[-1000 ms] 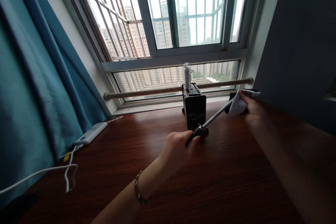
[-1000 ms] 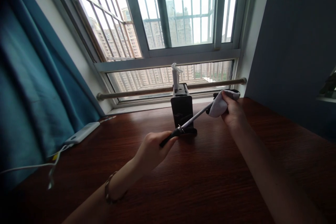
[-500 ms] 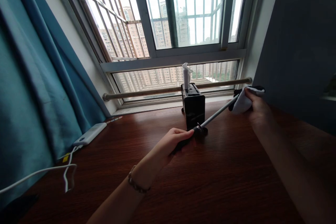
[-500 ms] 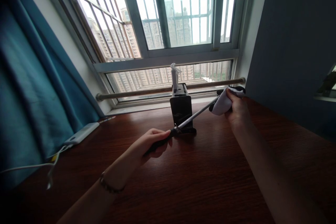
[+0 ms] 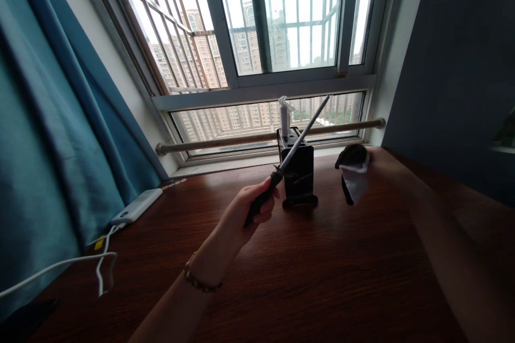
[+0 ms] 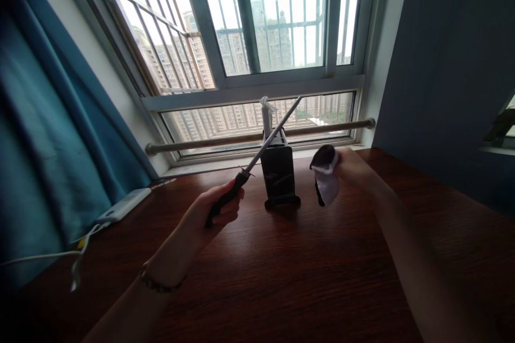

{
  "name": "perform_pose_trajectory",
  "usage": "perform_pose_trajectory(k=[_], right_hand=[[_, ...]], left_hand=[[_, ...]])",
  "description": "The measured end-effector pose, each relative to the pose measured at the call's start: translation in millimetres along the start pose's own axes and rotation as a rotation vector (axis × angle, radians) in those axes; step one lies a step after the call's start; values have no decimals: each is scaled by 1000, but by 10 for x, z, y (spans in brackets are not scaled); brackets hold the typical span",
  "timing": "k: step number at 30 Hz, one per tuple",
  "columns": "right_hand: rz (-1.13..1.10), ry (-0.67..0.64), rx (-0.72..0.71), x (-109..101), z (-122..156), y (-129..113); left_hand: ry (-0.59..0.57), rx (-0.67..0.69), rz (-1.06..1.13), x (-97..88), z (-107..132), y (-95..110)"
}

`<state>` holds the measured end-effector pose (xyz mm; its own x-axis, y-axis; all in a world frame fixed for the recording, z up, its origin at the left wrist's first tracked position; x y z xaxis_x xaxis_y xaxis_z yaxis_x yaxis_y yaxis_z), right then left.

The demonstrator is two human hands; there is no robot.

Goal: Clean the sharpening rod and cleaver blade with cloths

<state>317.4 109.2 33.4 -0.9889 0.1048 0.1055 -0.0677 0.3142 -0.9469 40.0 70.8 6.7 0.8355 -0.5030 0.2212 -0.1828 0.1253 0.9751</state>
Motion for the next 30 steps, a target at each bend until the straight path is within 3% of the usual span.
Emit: perform_pose_trajectory(k=[3,5,8,10,12,17,21,24,28,30], right_hand=[[491,-422,76,323,163,198],[821,-584,7,470,276,254],[930,-508,-335,721,415,-47],[835,-426,-599,944,612,-337],[671,-441,-815,1196,883,-538],[904,-389,-1074,1633,1280,-468],[958,-295,-1217,1627,1364,-395],[911,-271,-1286,1532,1357,-444],[792,-87,-1279,1273,1147,-785],[529,90,-1138,983,862,-1079]], left_hand=[[12,-6,44,-22,10,29],[9,-24,62,-4,26,28],[-2,-52,67,56,61,8],[-5,-59,50,103,87,-10],[7,-53,13,144,111,-35],[73,-1,-148,235,143,-130],[78,56,-296,346,173,-121],[12,171,-448,485,252,56],[-165,224,-522,651,419,275],[-241,199,-711,667,501,291]])
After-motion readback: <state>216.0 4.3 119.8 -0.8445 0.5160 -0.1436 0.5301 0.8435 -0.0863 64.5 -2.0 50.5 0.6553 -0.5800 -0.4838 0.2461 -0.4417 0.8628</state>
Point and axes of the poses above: each hand's wrist, its own z-axis away from the middle knuckle, its own x-axis out of the palm, y = z × x, the point moved 8 cm from there along -z, towards the middle knuckle, and after that the axes turned 9 degrees about -z, right-handed, at the moved point
